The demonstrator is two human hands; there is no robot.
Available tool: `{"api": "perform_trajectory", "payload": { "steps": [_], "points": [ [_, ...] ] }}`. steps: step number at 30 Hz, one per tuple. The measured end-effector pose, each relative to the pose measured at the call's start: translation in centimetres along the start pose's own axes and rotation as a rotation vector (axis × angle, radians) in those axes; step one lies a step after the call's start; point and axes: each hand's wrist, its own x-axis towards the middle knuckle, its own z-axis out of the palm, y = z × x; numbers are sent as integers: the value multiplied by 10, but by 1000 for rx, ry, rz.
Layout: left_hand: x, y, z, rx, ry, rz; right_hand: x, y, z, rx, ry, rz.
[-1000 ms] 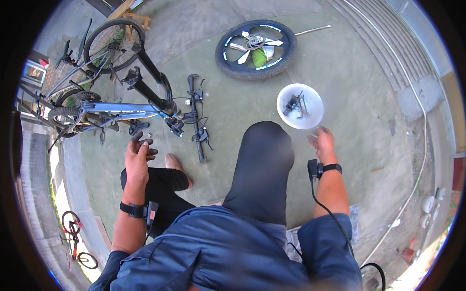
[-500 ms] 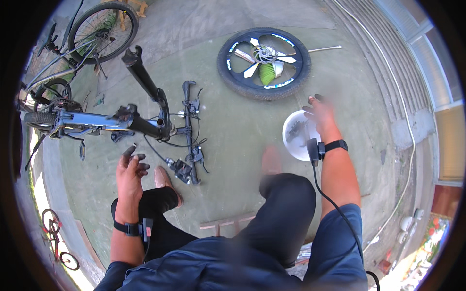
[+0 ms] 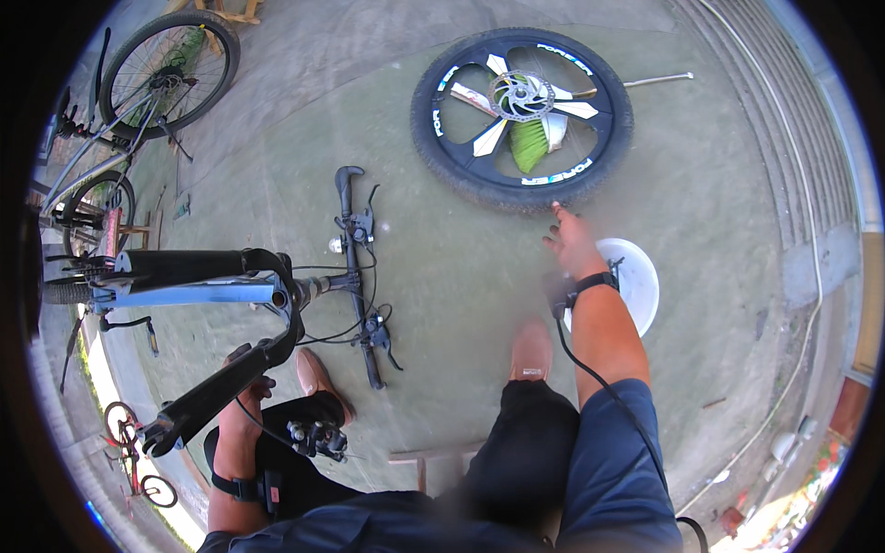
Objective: The person removes components from a bucket and installs them onto the axle of a bicycle wheel by hand, then mounts the wheel onto the bicycle frame.
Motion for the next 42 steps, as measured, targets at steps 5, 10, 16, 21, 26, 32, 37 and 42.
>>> {"api": "perform_trajectory", "payload": {
  "steps": [5, 10, 16, 21, 26, 32, 37, 42],
  "points": [
    [16, -6, 0, 35, 45, -79, 26, -1, 9, 185, -33, 24],
    [20, -13, -3, 54, 66, -73, 45, 1, 12, 238, 101, 54],
    [12, -6, 5, 62, 37, -86, 39, -7, 5, 289, 44, 7],
    [1, 1, 8, 88, 9, -20, 16, -4, 18, 210, 52, 14],
    [-12, -4, 2, 45, 17, 3, -14, 6, 42, 242, -18, -32],
    [-29, -10, -13, 17, 63, 19, -61, -27, 45, 89, 74, -186],
    [-41, 0, -10, -124, 2, 30, -114, -50, 43, -62, 145, -302],
    [-55, 1, -16, -187, -39, 59, -172, -67, 50, -152, 194, -424]
  ]
}}
